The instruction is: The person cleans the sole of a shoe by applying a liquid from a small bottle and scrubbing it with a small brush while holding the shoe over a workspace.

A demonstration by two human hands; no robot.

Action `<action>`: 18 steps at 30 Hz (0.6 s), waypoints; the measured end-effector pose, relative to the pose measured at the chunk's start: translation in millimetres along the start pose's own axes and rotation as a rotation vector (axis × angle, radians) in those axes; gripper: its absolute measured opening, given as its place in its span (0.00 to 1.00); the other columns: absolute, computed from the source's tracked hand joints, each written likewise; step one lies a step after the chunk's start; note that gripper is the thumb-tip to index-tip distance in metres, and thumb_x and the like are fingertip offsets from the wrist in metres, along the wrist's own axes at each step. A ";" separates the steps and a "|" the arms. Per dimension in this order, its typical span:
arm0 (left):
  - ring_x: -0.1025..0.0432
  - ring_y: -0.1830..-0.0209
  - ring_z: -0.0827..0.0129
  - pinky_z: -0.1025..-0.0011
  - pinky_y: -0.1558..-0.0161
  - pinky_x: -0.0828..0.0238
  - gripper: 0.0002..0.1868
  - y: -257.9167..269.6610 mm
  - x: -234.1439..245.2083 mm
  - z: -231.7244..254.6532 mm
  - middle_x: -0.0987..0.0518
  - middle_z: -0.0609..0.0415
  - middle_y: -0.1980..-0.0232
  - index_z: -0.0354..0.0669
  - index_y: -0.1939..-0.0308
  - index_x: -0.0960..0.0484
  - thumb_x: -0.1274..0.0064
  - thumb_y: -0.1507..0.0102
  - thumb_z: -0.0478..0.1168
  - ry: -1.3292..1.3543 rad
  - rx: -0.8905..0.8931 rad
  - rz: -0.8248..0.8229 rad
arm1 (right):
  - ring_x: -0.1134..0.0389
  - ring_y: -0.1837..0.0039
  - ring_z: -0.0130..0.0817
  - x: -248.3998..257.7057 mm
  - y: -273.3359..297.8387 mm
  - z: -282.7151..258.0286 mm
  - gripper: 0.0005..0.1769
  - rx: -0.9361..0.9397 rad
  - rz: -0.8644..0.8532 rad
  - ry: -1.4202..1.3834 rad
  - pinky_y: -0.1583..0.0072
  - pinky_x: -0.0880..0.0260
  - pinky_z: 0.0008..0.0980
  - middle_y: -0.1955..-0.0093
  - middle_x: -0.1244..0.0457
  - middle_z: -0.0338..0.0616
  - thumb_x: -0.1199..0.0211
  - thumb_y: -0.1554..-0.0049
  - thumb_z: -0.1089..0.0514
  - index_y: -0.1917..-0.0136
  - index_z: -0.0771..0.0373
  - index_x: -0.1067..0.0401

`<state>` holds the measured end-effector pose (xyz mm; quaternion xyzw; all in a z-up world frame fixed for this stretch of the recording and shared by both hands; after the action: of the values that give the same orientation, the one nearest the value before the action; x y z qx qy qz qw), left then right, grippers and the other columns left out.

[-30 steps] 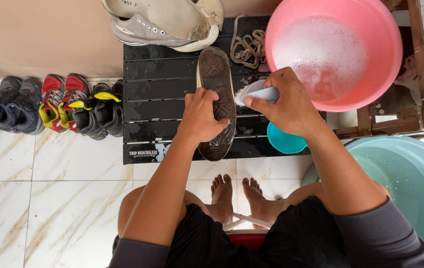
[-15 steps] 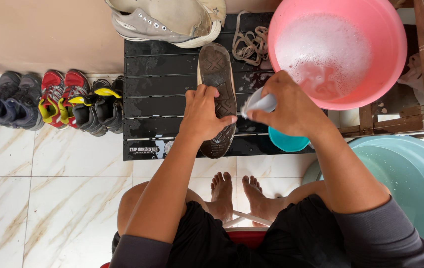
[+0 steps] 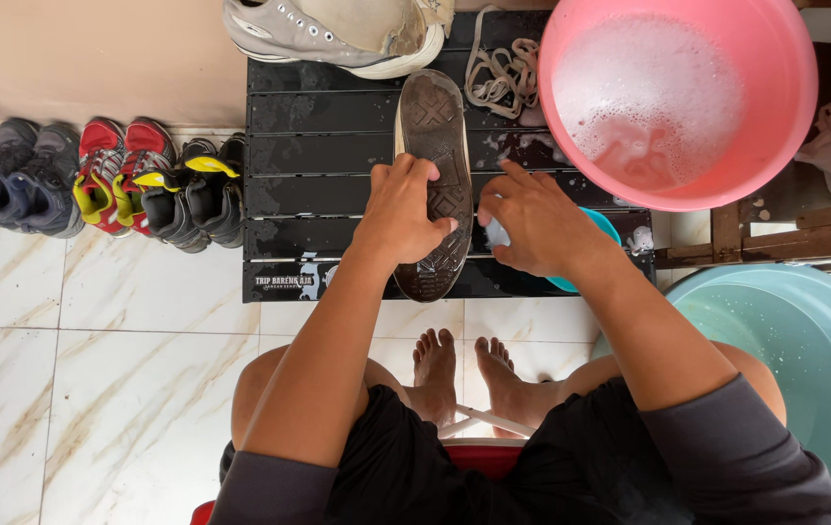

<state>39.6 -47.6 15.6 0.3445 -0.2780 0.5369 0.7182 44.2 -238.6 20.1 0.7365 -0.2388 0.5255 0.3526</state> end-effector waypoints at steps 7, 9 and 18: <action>0.39 0.24 0.37 0.50 0.29 0.28 0.40 3.0 7.3 1.4 0.29 0.47 0.34 0.40 0.33 0.25 0.24 0.43 0.51 0.014 0.034 -0.014 | 0.50 0.08 0.59 35.3 7.4 -19.2 0.31 -0.020 0.042 -0.051 0.16 0.50 0.68 0.26 0.30 0.49 0.28 0.44 0.51 0.28 0.60 0.20; 0.38 0.25 0.35 0.49 0.29 0.28 0.36 -2.8 2.8 -1.0 0.28 0.47 0.35 0.40 0.33 0.24 0.25 0.41 0.46 0.014 0.000 -0.019 | 0.49 0.08 0.58 33.7 8.8 -19.0 0.31 -0.036 0.037 -0.036 0.16 0.53 0.72 0.26 0.29 0.48 0.30 0.44 0.56 0.27 0.61 0.20; 0.36 0.26 0.34 0.49 0.30 0.28 0.35 -0.4 9.1 4.4 0.27 0.45 0.36 0.38 0.32 0.22 0.26 0.40 0.44 -0.017 0.003 -0.018 | 0.46 0.10 0.60 36.6 11.5 -19.1 0.33 -0.023 0.075 -0.105 0.17 0.56 0.80 0.27 0.28 0.47 0.32 0.45 0.60 0.25 0.61 0.21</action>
<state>42.3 -45.8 25.2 0.3525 -0.2802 0.5280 0.7200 36.5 -230.5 61.5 0.7496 -0.2904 0.4961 0.3281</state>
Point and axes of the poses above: each hand's wrist, its own y-axis away from the middle knuckle, its own x-axis out of the back of the hand, z = x × y, the point moved 6 cm from there along -y, towards the middle knuckle
